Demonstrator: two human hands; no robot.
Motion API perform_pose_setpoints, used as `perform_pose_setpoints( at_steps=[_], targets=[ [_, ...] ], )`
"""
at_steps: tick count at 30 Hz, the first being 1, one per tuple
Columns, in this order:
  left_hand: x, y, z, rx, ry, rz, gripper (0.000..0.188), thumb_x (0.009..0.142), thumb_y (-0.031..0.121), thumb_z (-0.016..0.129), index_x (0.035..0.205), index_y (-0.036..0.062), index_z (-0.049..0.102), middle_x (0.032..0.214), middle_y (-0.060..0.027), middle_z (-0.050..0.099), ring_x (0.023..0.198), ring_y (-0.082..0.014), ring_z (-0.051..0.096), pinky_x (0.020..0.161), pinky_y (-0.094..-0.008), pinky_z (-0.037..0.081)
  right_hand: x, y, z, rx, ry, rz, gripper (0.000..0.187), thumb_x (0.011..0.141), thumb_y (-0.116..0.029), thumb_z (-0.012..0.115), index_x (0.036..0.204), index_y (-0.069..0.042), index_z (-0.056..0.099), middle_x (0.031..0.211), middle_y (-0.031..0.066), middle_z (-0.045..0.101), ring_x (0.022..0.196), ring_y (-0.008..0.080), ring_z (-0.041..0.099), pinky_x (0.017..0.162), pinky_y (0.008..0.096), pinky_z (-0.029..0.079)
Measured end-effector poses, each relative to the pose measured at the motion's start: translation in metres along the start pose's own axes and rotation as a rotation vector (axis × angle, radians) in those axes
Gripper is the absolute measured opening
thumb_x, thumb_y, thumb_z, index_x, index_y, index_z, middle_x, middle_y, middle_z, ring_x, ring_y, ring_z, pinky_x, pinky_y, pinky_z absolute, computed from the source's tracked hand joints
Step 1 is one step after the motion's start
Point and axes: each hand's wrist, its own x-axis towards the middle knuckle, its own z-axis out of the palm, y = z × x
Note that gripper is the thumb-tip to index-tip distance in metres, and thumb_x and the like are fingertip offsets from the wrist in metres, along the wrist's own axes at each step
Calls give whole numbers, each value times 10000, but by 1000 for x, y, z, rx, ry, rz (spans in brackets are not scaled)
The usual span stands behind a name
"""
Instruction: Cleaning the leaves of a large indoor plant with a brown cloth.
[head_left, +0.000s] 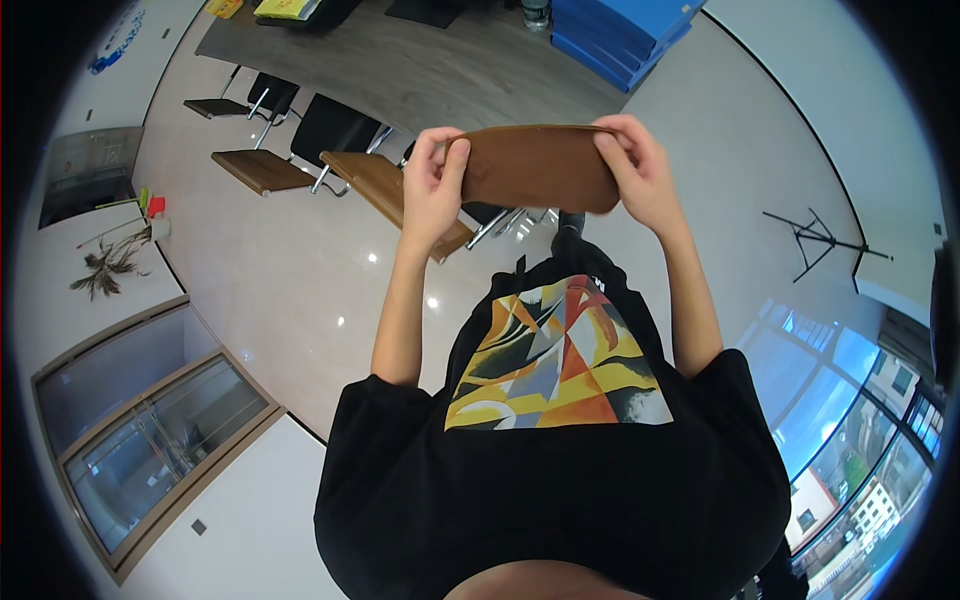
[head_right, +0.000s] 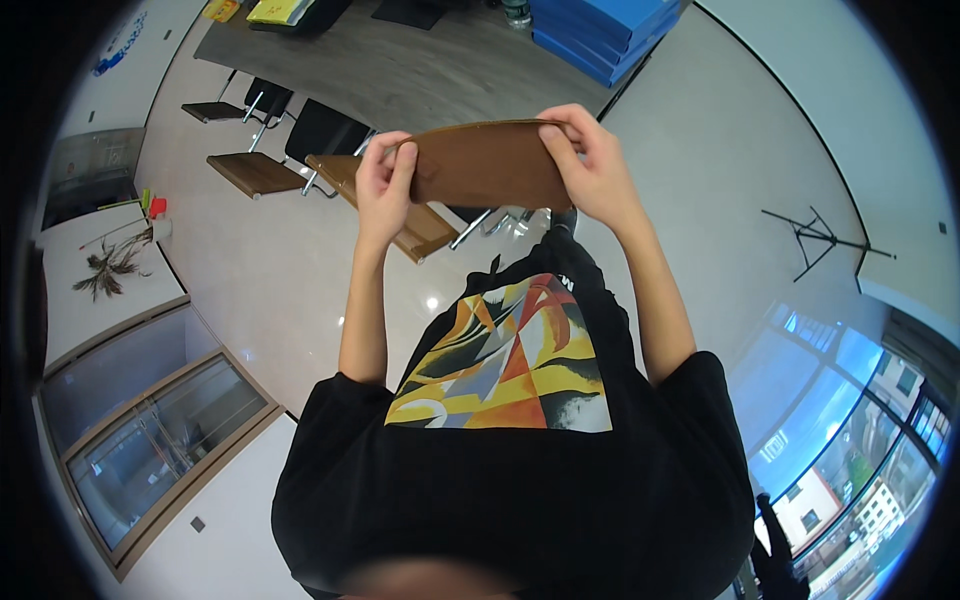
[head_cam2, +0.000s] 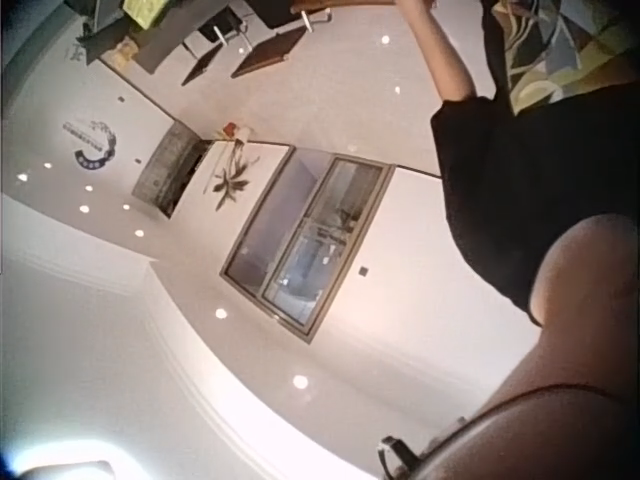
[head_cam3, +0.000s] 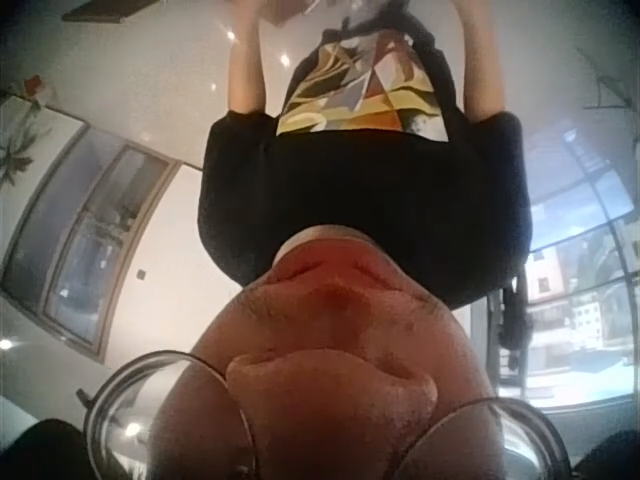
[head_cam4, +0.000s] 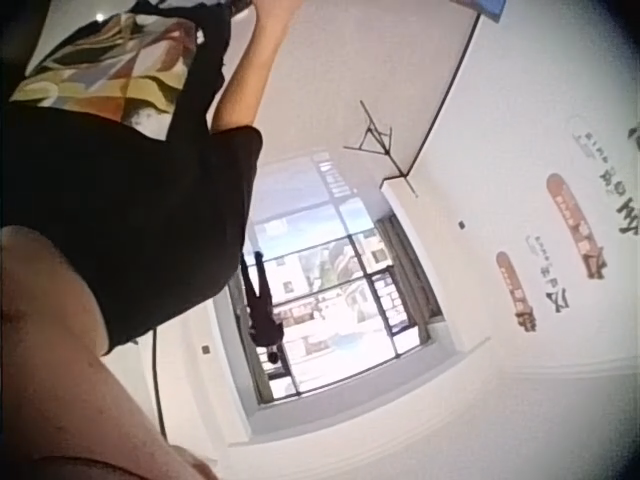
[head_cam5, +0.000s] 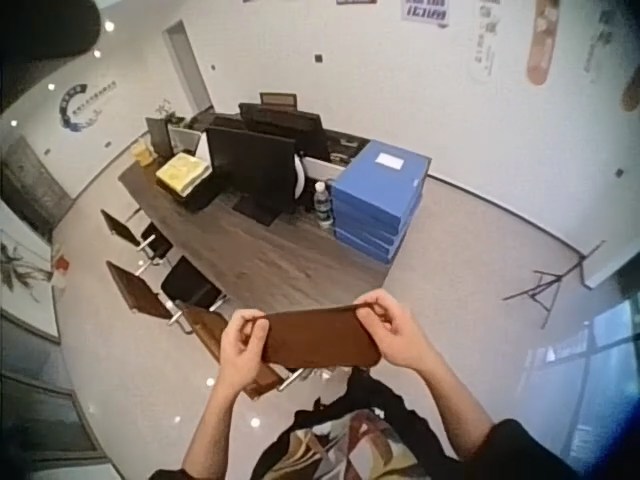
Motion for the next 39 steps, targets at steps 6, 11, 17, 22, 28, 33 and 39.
perform_pose_setpoints(
  at_steps=[6, 11, 17, 22, 28, 33, 39],
  targets=[
    [95, -31, 9, 156, 250, 51, 270, 925, 155, 669, 1107, -40, 634, 794, -4, 673, 734, -24, 554, 670, -200, 459, 117, 55, -4, -117, -106, 83, 289, 952, -172, 586, 1196, -19, 616, 956, 121, 718, 834, 130, 658, 788, 268, 496],
    [108, -49, 5, 418, 264, 105, 466, 840, 114, 747, 1259, -23, 596, 940, -75, 721, 869, -93, 646, 780, -230, 495, 144, 84, -21, -232, -165, -242, 224, 842, -157, 690, 1055, -93, 724, 1079, 130, 701, 1041, 268, 658, 879, 353, 500],
    [74, -148, 18, 724, 21, 39, 227, 843, 100, 688, 1044, -1, 663, 1015, -166, 695, 961, -339, 662, 846, -394, 513, 115, 205, -24, -461, -444, -184, 176, 854, -111, 617, 994, -87, 721, 1074, 108, 697, 1072, 306, 629, 931, 437, 476],
    [31, -249, 47, 670, -82, -639, 215, 902, 209, 626, 1029, 39, 662, 983, -204, 676, 937, -376, 646, 794, -421, 509, 72, 306, -16, -651, -719, 96, 229, 906, -222, 559, 1031, -84, 693, 1026, 134, 693, 999, 340, 631, 871, 439, 493],
    [31, -282, 46, 828, 102, -661, 287, 891, 305, 637, 1026, 56, 680, 1028, -194, 662, 953, -371, 640, 814, -433, 514, 93, 316, 3, -617, -738, 400, 276, 898, -270, 570, 1102, -107, 661, 1028, 134, 680, 1002, 367, 616, 848, 457, 501],
    [28, -296, 52, 826, 421, -605, 513, 799, 277, 740, 1202, 20, 554, 1040, -172, 642, 1031, -358, 607, 891, -422, 493, 88, 316, 42, -776, -463, 309, 446, 835, -248, 670, 1253, -135, 562, 1265, 133, 544, 1157, 351, 542, 917, 452, 482],
    [42, -289, 69, 633, 289, -906, 332, 737, 273, 775, 961, 84, 619, 1228, -185, 540, 1004, -332, 584, 853, -415, 481, 63, 315, 59, -904, -486, 383, 320, 787, -261, 727, 1039, -88, 631, 1183, 129, 563, 1168, 345, 523, 917, 450, 475]
  ],
)
